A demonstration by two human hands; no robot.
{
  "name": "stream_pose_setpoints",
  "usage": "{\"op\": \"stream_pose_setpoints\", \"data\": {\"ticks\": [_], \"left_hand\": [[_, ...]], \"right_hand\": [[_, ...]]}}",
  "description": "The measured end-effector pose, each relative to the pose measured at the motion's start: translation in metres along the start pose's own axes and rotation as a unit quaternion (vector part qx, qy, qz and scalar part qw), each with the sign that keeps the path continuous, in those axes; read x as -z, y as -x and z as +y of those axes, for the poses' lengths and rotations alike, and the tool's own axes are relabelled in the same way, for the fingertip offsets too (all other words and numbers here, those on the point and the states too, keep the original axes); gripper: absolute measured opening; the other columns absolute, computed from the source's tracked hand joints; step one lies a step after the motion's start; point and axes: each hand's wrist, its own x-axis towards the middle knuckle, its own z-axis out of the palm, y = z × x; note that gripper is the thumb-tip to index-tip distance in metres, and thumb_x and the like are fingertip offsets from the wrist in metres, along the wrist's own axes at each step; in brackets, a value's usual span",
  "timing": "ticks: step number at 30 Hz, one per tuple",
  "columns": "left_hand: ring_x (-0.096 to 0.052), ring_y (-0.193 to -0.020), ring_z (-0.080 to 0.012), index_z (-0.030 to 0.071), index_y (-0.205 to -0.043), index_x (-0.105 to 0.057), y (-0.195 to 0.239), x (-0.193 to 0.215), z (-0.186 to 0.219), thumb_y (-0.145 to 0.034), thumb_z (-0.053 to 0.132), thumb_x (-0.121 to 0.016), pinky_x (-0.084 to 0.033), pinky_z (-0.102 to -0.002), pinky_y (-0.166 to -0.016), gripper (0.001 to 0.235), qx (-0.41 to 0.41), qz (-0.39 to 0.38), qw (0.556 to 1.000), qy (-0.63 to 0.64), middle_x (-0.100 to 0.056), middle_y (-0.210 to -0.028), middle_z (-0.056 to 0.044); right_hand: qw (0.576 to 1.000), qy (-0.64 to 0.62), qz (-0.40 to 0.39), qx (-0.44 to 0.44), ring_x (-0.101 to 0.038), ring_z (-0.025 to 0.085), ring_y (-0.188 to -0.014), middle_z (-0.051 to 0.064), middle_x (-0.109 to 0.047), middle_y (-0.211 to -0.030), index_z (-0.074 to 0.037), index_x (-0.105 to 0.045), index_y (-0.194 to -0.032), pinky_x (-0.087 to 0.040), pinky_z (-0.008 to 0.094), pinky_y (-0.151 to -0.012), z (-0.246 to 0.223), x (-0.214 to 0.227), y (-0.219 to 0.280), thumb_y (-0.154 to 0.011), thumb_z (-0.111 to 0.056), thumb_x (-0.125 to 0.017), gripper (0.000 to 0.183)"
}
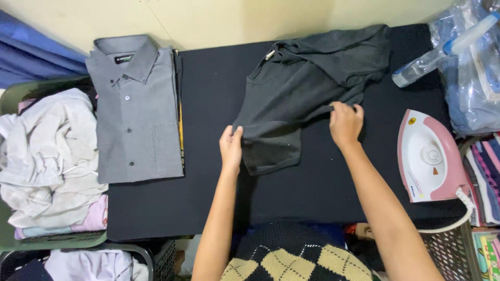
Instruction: Ironing and folding a black t-shirt on a tabletop.
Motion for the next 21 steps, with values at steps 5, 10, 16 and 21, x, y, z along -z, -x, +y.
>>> {"op": "stream_pose_setpoints", "data": {"ticks": [5,10,16,21], "left_hand": [[-0.042,-0.081,-0.0032,0.001,-0.090,-0.055,-0.022,0.076,0.014,-0.114,0.019,-0.067,-0.038,-0.022,-0.069,0.032,-0.113,0.036,0.991,-0.066,-0.048,-0.089,0.006],[-0.055,-0.077,-0.0047,0.003,-0.103,-0.072,-0.002,0.111,0.060,-0.103,0.021,-0.065,-0.044,-0.022,-0.069,0.019,-0.040,-0.005,0.992,-0.120,-0.066,-0.088,0.004],[-0.064,-0.079,-0.0129,0.001,-0.108,-0.073,0.018,0.137,0.052,-0.101,0.022,-0.068,-0.052,-0.031,-0.073,0.023,-0.189,0.086,0.908,-0.365,-0.070,-0.086,-0.002],[-0.065,-0.066,-0.0223,0.005,-0.109,-0.078,0.041,0.128,0.096,-0.097,0.023,-0.068,-0.049,-0.036,-0.062,0.024,-0.205,0.252,0.792,-0.518,-0.074,-0.082,-0.012]], "right_hand": [[0.904,-0.414,-0.104,0.029,-0.075,0.032,-0.092,0.017,-0.075,-0.102,-0.005,-0.072,-0.101,-0.060,0.038,-0.083,-0.122,0.087,0.018,-0.083,-0.003,-0.067,0.019],[0.853,-0.439,-0.279,0.034,-0.077,0.027,-0.083,0.012,-0.071,-0.114,-0.006,-0.071,-0.110,-0.061,0.037,-0.071,-0.154,0.137,-0.005,-0.078,-0.023,-0.079,0.037],[0.942,-0.164,-0.292,0.000,-0.073,0.034,-0.082,0.014,-0.059,-0.130,-0.006,-0.057,-0.133,-0.058,0.043,-0.063,-0.112,0.086,0.017,-0.066,-0.048,-0.087,0.084],[0.963,-0.139,-0.228,-0.045,-0.072,0.030,-0.083,0.011,-0.069,-0.110,-0.011,-0.070,-0.113,-0.057,0.042,-0.067,-0.078,0.093,0.040,-0.086,-0.036,-0.078,0.038]]}}
